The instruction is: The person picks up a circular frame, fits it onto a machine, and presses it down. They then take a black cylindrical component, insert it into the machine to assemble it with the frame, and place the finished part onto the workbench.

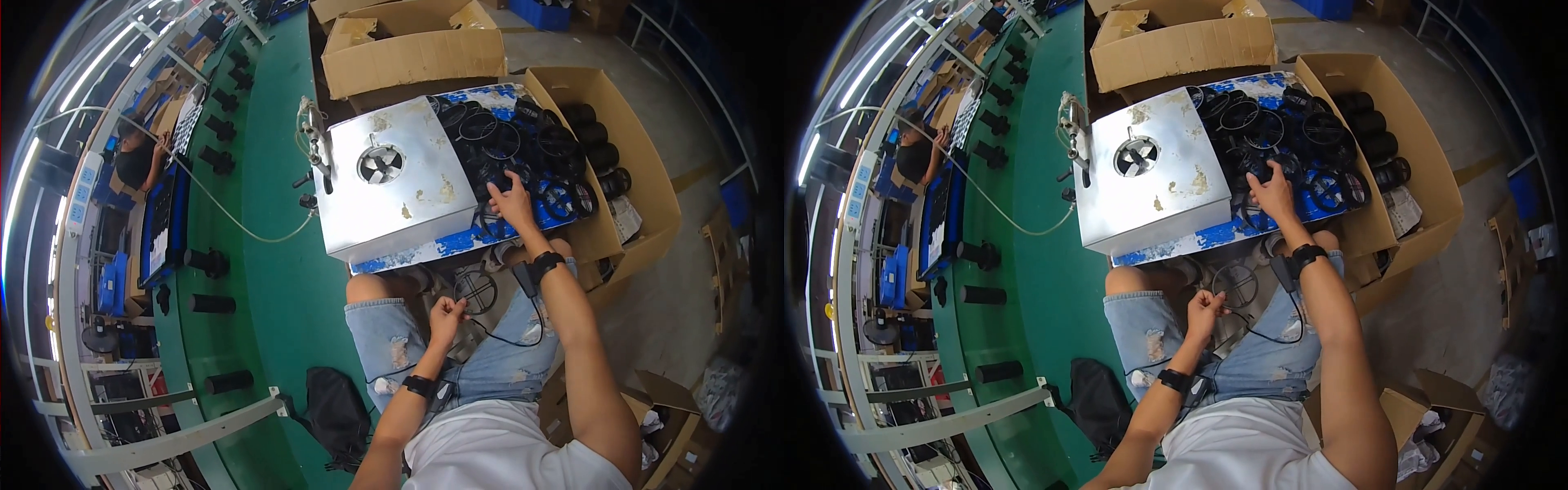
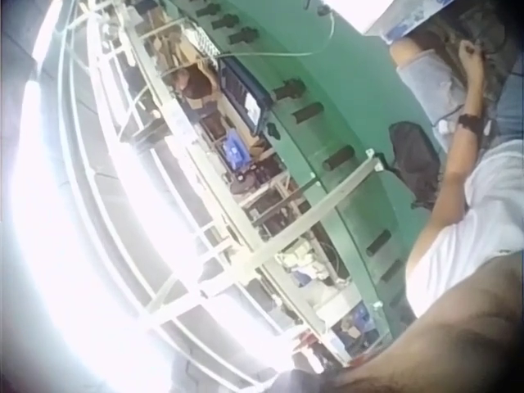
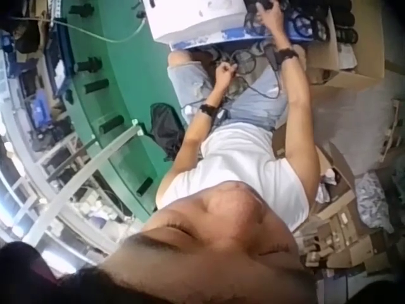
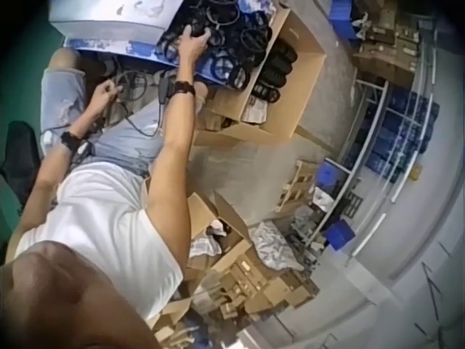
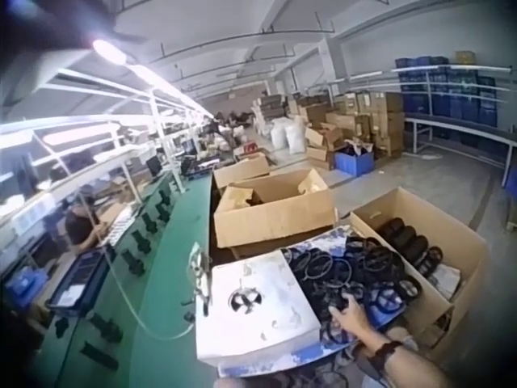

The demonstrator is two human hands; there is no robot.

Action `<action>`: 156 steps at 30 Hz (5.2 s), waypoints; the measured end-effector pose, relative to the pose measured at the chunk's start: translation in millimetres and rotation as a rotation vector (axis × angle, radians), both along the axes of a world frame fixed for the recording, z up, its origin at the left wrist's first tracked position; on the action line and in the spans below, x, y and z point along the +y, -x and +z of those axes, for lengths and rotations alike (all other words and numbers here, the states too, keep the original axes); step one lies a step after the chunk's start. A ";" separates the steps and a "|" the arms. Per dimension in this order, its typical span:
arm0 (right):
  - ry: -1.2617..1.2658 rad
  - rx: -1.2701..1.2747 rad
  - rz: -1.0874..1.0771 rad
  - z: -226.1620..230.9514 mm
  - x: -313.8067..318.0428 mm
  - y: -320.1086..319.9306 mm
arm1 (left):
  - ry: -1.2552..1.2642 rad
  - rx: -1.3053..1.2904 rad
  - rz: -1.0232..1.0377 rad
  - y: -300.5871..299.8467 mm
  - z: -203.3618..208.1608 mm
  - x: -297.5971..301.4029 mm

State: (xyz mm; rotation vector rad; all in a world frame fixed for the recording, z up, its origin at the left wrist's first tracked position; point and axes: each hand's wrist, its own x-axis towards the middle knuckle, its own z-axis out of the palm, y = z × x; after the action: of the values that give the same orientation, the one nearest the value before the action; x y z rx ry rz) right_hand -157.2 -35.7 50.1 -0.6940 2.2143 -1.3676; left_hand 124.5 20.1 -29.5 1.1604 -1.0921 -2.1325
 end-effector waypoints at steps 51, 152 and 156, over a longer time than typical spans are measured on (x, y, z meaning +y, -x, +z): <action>0.208 -0.202 0.830 151.5 24.3 -163.0 | 1.023 0.302 0.194 -29.4 187.5 -123.3; -0.643 1.203 0.762 123.4 -228.4 -89.5 | 1.604 -0.763 -0.546 41.3 148.4 -302.4; -0.135 0.880 1.070 73.6 -246.6 -8.3 | 1.721 -0.610 -0.190 25.8 137.3 -290.9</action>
State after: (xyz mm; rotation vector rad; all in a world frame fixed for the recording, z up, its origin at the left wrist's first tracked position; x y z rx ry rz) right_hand -148.9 -282.3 123.7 -2.2826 1.8041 -0.3503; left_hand 98.7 -270.8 107.8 0.6746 -2.4515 -0.2234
